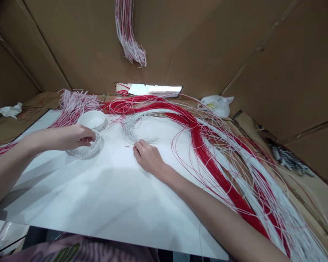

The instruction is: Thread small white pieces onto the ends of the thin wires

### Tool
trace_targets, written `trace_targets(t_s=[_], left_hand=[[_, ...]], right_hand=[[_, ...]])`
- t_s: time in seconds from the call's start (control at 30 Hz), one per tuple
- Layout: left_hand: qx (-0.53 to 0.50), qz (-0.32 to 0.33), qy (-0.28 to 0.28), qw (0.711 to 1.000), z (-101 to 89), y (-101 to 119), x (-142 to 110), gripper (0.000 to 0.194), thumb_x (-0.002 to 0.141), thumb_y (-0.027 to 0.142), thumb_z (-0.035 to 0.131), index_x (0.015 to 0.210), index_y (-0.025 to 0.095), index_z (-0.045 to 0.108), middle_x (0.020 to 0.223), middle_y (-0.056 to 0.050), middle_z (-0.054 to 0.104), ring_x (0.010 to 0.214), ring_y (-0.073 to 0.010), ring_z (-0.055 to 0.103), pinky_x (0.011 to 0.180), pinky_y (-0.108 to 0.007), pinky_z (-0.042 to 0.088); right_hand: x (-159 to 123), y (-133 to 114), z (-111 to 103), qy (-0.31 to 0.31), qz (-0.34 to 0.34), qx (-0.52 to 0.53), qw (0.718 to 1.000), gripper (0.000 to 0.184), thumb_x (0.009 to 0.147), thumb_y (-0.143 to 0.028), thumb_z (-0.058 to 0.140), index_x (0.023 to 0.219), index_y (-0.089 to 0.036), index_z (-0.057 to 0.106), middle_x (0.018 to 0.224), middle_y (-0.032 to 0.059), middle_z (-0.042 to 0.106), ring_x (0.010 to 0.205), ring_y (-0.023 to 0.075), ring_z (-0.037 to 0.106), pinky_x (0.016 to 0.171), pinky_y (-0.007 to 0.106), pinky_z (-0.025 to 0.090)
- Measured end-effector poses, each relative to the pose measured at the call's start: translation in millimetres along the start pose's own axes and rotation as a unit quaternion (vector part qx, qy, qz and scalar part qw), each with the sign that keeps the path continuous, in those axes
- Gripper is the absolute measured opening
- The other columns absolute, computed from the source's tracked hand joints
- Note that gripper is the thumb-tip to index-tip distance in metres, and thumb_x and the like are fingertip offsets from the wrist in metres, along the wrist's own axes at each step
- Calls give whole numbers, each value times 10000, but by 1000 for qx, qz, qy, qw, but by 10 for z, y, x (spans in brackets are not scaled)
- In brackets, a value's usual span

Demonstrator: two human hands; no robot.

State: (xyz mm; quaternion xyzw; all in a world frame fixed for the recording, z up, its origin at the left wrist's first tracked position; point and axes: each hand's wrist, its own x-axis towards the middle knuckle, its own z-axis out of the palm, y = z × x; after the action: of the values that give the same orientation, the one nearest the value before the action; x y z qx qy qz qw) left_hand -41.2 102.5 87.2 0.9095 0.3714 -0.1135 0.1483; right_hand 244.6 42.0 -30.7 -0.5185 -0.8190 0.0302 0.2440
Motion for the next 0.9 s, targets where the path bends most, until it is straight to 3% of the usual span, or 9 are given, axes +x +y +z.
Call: trace_targets(t_s=[0.13,0.5,0.9], left_hand=[[1,-20,-74,997,84,-91,73,79,822,181,541,782,169,609,782,-39,626,646,-151,532,583,-252,360],[-3,-10,-68,998,74,-7,75,189,811,114,439,724,167,598,758,-32,621,639,-145,518,595,-251,370],[3,-21,-55,998,145,-58,50,145,751,106,496,732,166,627,768,-53,632,628,-161,532,571,-255,365]], right_hand=[[-5,2,1,1,-2,1,1000,145,947,-189,452,906,-186,591,899,27,622,703,136,568,610,260,329],[-6,0,1,-2,3,2,1000,151,951,-196,444,909,-184,588,903,29,619,703,137,567,604,266,327],[2,-8,-11,-8,4,3,1000,151,952,-199,444,916,-188,590,910,35,623,721,146,572,613,268,330]])
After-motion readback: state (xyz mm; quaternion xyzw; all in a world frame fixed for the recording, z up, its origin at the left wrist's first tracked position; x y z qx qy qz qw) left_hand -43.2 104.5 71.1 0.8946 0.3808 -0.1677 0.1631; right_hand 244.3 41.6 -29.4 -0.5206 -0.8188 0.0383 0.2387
